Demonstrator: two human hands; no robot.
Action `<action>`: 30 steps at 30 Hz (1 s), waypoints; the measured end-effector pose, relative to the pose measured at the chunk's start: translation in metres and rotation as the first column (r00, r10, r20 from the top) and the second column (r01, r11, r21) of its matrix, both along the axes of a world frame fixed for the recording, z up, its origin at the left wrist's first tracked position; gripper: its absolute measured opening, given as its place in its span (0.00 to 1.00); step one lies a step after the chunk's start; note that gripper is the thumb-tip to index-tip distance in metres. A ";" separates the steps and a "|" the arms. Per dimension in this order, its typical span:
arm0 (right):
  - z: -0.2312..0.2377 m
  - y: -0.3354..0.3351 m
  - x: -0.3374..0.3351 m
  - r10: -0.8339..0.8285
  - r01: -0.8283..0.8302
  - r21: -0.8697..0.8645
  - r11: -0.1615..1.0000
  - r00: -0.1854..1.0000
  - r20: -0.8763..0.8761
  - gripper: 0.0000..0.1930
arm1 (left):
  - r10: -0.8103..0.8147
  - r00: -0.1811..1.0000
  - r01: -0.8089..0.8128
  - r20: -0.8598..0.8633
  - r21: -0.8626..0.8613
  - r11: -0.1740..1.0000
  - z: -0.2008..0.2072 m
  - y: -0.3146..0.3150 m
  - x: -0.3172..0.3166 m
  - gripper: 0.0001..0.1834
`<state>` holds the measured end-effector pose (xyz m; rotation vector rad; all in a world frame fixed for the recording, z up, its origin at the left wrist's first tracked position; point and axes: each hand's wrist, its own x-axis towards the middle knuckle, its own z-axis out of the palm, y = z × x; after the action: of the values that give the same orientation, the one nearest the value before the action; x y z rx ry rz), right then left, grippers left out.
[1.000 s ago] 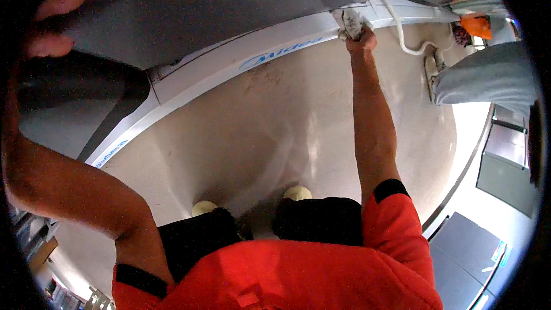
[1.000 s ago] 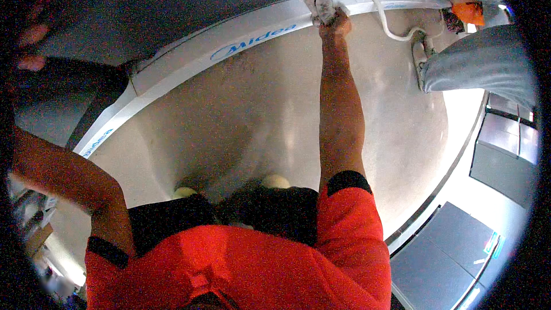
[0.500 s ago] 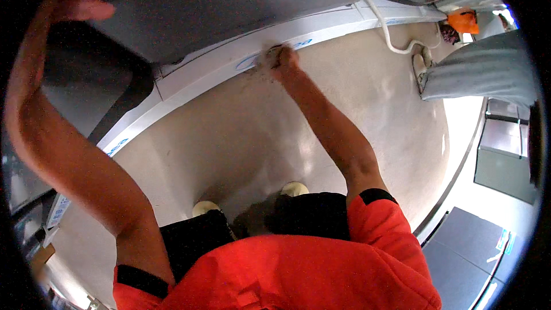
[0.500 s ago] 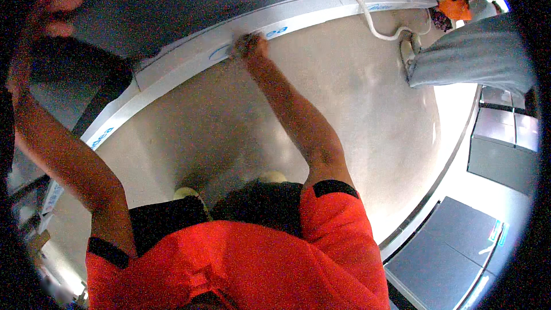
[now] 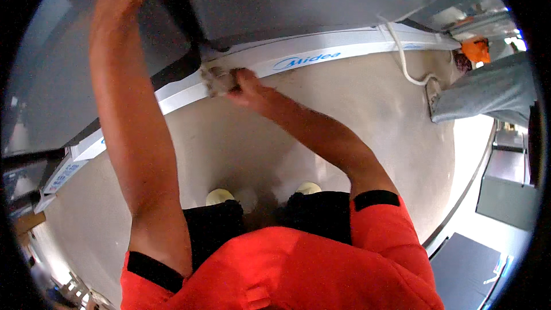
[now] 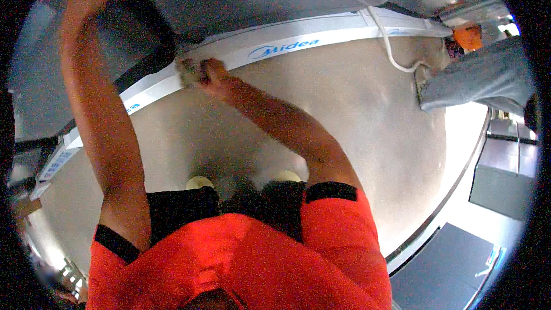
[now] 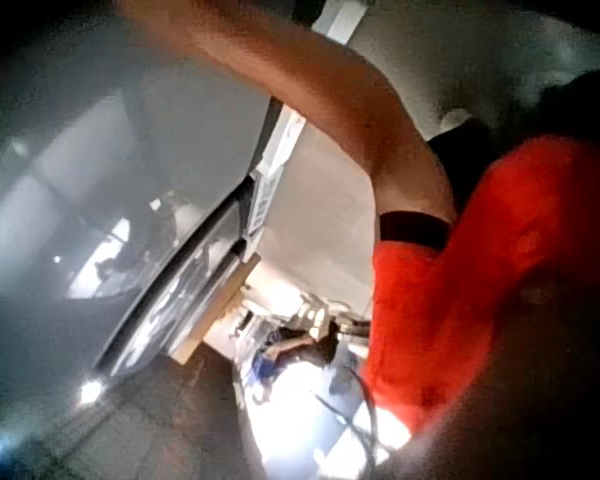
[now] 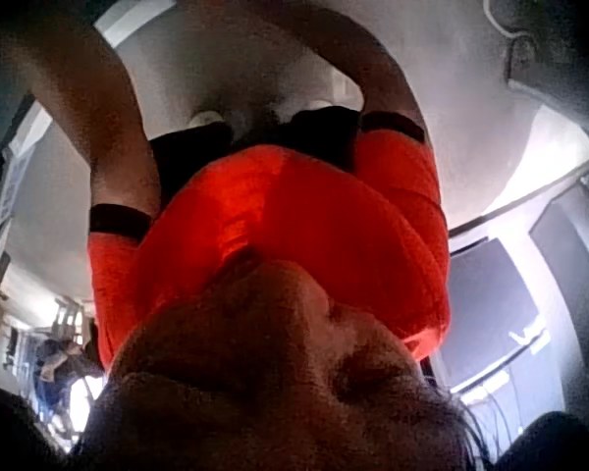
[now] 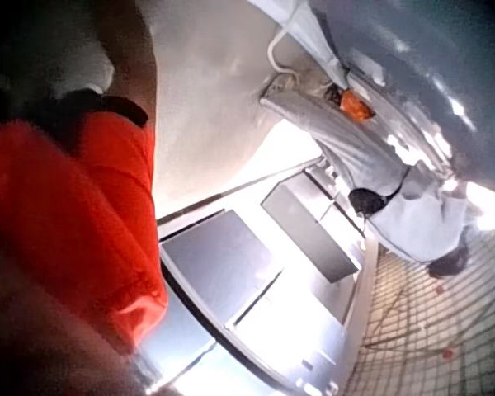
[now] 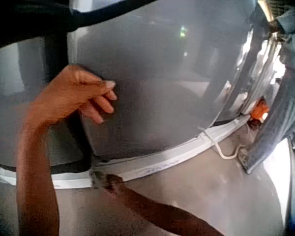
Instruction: The person wipes the top and side surfaces of multiple washing machines using a cloth, moving along a row of displayed units and wiping the bottom edges while kneeling.
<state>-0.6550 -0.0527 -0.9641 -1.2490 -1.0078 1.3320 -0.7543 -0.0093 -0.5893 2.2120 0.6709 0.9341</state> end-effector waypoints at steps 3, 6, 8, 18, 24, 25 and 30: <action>-0.014 0.005 0.063 -0.424 0.108 -0.475 0.873 0.648 -0.632 0.16 | -0.001 1.000 0.001 0.014 -0.013 1.000 -0.001 0.003 -0.002 0.19; -0.008 -0.011 0.142 -0.558 0.260 -0.525 0.810 0.615 -0.557 0.18 | -0.009 1.000 0.009 -0.005 -0.076 0.997 0.001 0.006 0.000 0.20; 0.000 -0.025 0.199 -0.596 0.364 -0.486 0.795 0.620 -0.511 0.20 | -0.011 1.000 0.010 -0.008 -0.070 0.997 0.001 0.005 0.000 0.20; -0.043 -0.008 0.139 -0.308 0.313 -0.214 0.925 0.950 0.058 0.17 | 0.028 0.998 -0.033 0.062 0.072 0.997 -0.007 0.001 0.002 0.17; 0.044 -0.005 -0.006 -0.291 0.072 -0.382 0.921 0.780 -0.554 0.14 | -0.070 0.996 0.072 0.048 -0.033 0.997 -0.004 0.009 0.001 0.17; 0.061 -0.011 -0.015 -0.187 0.122 -0.199 0.972 0.917 -0.351 0.16 | -0.089 0.995 0.092 0.048 -0.077 0.993 -0.005 0.009 0.002 0.17; 0.102 -0.030 -0.024 -0.244 -0.281 0.507 0.815 0.627 0.740 0.24 | 0.000 0.999 -0.002 0.053 0.045 0.999 -0.008 0.009 0.000 0.17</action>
<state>-0.6785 -0.0823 -0.8617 -1.3160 -1.8866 0.3125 -0.7546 -0.0006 -0.5978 2.2185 0.6318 1.0142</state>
